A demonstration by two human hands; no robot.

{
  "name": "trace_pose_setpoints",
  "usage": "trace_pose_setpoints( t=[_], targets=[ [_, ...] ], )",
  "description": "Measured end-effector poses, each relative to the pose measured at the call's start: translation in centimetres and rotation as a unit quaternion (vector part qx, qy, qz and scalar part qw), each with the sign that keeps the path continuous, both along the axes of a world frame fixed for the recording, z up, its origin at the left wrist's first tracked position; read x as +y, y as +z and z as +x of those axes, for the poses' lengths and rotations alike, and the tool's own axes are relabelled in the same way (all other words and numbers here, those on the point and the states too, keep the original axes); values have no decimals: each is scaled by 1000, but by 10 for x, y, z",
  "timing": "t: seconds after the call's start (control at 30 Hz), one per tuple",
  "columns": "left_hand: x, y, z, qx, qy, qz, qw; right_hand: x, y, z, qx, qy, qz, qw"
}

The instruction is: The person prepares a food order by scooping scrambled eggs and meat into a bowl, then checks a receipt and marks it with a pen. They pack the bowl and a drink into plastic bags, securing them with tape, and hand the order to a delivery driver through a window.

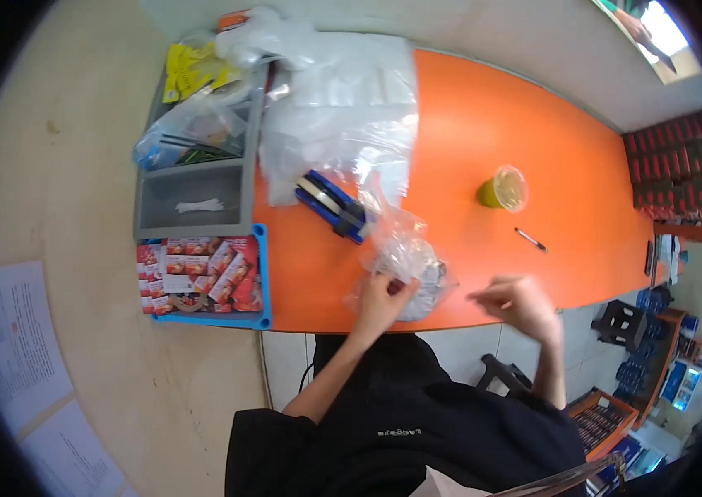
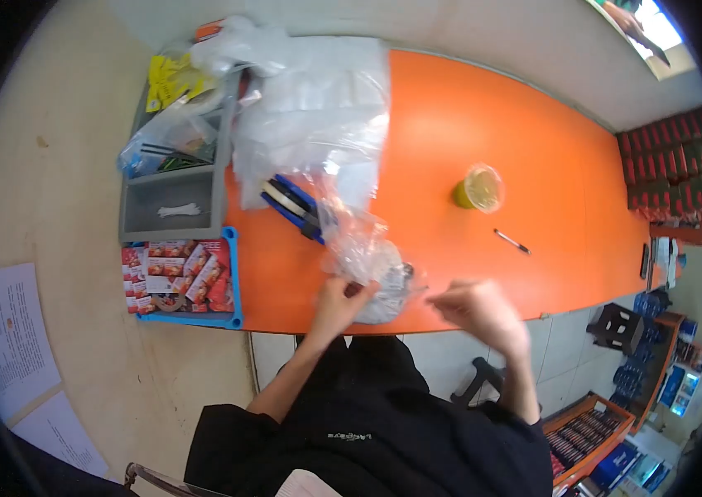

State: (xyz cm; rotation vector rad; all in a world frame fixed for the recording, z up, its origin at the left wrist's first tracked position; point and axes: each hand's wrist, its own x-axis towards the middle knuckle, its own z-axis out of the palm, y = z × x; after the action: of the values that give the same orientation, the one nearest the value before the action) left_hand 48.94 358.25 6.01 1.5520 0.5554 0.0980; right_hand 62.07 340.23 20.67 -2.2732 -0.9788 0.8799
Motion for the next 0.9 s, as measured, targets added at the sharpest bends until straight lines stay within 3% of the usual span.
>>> trace_pose_setpoints(
  t=[0.03,0.07,0.13,0.23,0.3,0.37,0.43,0.57,0.67,0.7,0.9],
  targets=[
    [-2,4,0,25,-17,-17,999,-12,-28,-17,-20,13,20,1000],
    [-7,13,-1,37,-15,127,991,-11,-54,-38,-38,22,41,998],
    [-17,37,0,43,-15,406,913,12,-95,-73,-58,-125,164,977],
    [-41,49,1,61,94,542,833,39,-134,-101,-91,-258,269,924],
    [-40,22,-5,20,89,401,911,46,-146,-112,-79,-319,283,901],
    [-40,15,-14,37,103,217,970,44,-141,-114,-72,-301,277,910],
    [-32,26,-9,89,139,3,986,40,-129,-109,-29,-294,275,915],
    [-34,17,-14,21,209,-83,974,29,-119,-80,50,-255,238,936],
    [-32,23,-11,39,227,-131,964,31,-111,-60,258,-351,222,873],
    [-30,22,-12,44,221,-139,964,32,-112,-55,344,-385,238,823],
    [-29,30,-13,70,259,-186,945,39,-111,-54,460,-389,224,766]
  ],
)
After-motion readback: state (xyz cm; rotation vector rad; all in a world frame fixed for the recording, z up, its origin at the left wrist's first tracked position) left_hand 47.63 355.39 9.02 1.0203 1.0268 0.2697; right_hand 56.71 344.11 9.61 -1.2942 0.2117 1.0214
